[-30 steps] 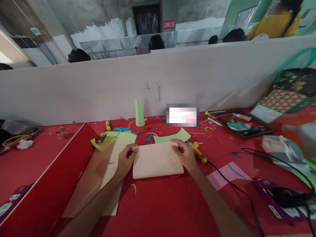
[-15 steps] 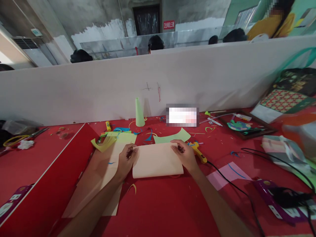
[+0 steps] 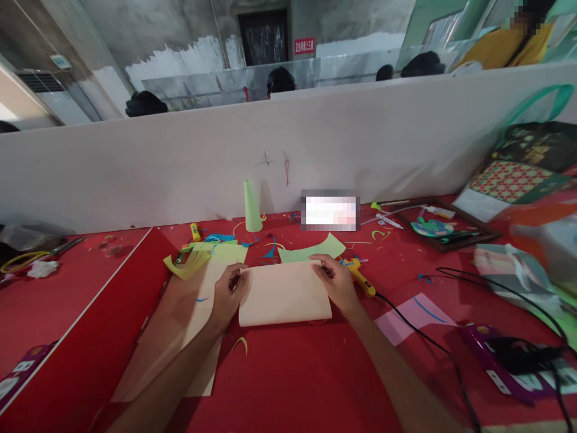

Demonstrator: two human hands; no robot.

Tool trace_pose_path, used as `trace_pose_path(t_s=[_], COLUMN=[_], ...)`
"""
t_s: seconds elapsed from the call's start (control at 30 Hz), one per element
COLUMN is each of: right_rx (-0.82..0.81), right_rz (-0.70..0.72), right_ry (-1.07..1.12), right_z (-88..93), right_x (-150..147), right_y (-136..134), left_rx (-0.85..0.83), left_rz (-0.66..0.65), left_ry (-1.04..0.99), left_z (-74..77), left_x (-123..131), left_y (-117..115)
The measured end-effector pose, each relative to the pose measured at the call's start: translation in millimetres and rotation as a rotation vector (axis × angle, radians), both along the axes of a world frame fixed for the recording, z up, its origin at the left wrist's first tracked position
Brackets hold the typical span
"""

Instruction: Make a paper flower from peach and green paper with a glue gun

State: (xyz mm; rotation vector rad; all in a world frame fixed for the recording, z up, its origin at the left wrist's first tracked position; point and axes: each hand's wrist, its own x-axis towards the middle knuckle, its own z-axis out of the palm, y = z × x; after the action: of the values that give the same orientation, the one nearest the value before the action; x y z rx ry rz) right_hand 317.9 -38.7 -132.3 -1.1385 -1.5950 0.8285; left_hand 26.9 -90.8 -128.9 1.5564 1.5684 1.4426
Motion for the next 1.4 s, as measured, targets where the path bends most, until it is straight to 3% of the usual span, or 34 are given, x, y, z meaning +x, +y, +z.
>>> trace_pose_path(t_s=[0.5,0.77,0.97,1.1,1.4], right_rx=[0.029,0.0,-0.011,-0.064,-0.21], right_rz=[-0.015,0.036,0.069,0.19,0.583], right_ry=[0.005,-0.11,-0.063,-0.063,-0.227], right_z=[-3.7,-3.8,1.1,7.7,15.8], right_x=[0.9,1.0,0.6,4.7,6.6], right_y=[1.6,0.9,1.8,1.7,-10.1], left_rx=[0.017,-0.004,0.0,-0.023,-0.083], left_rz=[-0.01,-0.014,0.028,0.013,-0.204], left_ry=[0.002,-0.002,0.0,-0.021,0.034], left_z=[4.6,2.9,5.7,8.3,26.9], left_x=[0.4,-7.8,-9.7,-14.1,-18.5], left_y=[-0.4,3.8,7.9,10.4,6.6])
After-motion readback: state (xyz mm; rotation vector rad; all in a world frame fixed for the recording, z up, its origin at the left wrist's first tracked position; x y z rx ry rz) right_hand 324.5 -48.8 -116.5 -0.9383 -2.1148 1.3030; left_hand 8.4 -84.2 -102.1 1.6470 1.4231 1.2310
